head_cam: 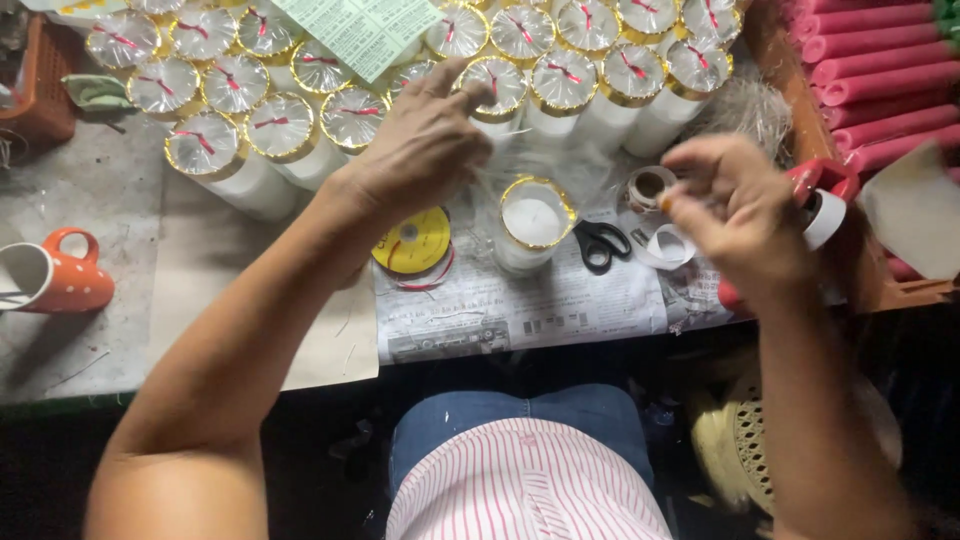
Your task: Applying adhesive labels and plastic wrapping to white candles in glass jars at a production station.
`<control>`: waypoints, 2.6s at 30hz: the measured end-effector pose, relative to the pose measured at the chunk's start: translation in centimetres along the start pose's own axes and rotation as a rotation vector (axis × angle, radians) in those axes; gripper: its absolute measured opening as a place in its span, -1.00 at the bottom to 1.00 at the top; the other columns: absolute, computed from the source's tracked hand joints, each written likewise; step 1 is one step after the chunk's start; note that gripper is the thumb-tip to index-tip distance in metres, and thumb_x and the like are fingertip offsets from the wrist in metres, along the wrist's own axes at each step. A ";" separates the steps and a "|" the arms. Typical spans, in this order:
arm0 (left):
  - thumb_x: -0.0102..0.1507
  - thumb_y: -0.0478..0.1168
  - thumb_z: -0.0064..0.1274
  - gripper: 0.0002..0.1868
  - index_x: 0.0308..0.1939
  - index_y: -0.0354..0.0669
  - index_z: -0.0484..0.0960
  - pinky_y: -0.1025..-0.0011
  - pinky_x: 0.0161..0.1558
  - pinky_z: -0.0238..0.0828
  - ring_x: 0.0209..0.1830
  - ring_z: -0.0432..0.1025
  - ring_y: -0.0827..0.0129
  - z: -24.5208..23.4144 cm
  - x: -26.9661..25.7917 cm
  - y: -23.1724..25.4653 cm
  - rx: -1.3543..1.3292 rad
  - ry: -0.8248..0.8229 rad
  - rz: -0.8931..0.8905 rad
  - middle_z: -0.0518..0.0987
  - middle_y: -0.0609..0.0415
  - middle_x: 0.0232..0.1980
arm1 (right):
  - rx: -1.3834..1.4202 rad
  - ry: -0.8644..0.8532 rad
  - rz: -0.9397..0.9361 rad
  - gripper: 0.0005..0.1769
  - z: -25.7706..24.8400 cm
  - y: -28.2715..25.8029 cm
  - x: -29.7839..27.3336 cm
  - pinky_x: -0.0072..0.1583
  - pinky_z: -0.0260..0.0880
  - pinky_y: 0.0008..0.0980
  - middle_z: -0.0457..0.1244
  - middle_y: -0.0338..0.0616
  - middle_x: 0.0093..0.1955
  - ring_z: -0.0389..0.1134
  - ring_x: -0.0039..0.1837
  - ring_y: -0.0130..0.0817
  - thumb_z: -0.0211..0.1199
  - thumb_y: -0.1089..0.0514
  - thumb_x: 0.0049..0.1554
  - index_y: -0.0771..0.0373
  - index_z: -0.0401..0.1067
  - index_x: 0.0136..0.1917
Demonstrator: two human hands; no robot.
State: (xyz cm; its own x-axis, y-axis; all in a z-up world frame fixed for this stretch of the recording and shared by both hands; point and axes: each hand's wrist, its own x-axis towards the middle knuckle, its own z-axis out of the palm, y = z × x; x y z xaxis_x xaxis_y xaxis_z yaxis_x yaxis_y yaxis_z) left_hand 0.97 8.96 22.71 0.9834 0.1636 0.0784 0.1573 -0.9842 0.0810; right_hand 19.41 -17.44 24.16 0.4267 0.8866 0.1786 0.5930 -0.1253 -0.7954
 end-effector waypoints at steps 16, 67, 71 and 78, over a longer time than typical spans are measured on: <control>0.32 -0.15 0.27 -0.76 -0.45 -0.03 0.67 0.30 -0.13 0.16 -0.36 0.33 0.31 -4.3 2.5 5.3 -0.261 0.356 0.292 0.66 0.21 -0.39 | 0.526 -0.078 0.443 -0.28 13.6 11.3 -10.8 0.25 0.51 -0.37 0.38 -0.02 0.27 0.43 0.30 -0.29 0.45 0.10 -0.03 0.28 0.37 0.37; 0.20 -0.08 0.35 -0.74 -0.21 -0.18 0.72 0.52 -0.31 0.58 -0.37 0.53 0.51 19.8 -12.8 0.8 -1.543 0.615 -0.874 0.67 0.09 -0.37 | 0.020 0.263 0.288 -0.90 8.4 20.1 -3.4 -0.08 0.47 -0.39 0.41 -0.17 -0.03 0.44 -0.01 -0.34 0.43 0.20 0.22 0.07 0.62 0.03; 0.15 -0.24 0.37 -0.78 -0.42 -0.13 0.58 0.64 -0.48 0.45 -0.51 0.55 0.51 18.6 -12.4 1.4 -1.635 0.762 -1.014 0.64 0.03 -0.48 | 0.013 0.222 0.290 -0.90 7.9 20.2 -3.4 -0.09 0.48 -0.35 0.42 -0.16 -0.03 0.45 -0.01 -0.29 0.38 0.22 0.22 0.09 0.62 0.03; 0.24 -0.26 0.25 -0.63 0.13 -0.02 0.59 0.34 -0.02 0.37 -0.05 0.43 0.24 13.1 -11.2 3.9 -0.759 0.932 -0.731 0.49 0.04 -0.05 | 0.039 0.160 0.291 -0.89 7.2 19.1 -3.3 -0.11 0.48 -0.39 0.42 -0.22 -0.06 0.45 -0.01 -0.34 0.37 0.22 0.20 0.08 0.62 0.01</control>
State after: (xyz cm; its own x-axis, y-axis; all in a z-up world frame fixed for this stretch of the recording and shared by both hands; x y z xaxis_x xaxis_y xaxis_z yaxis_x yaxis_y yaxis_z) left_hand -8.22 2.42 9.11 0.2345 0.8936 0.3827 0.2187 -0.4321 0.8749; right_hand 24.43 -19.55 4.23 0.6781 0.7344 0.0271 0.4052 -0.3428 -0.8475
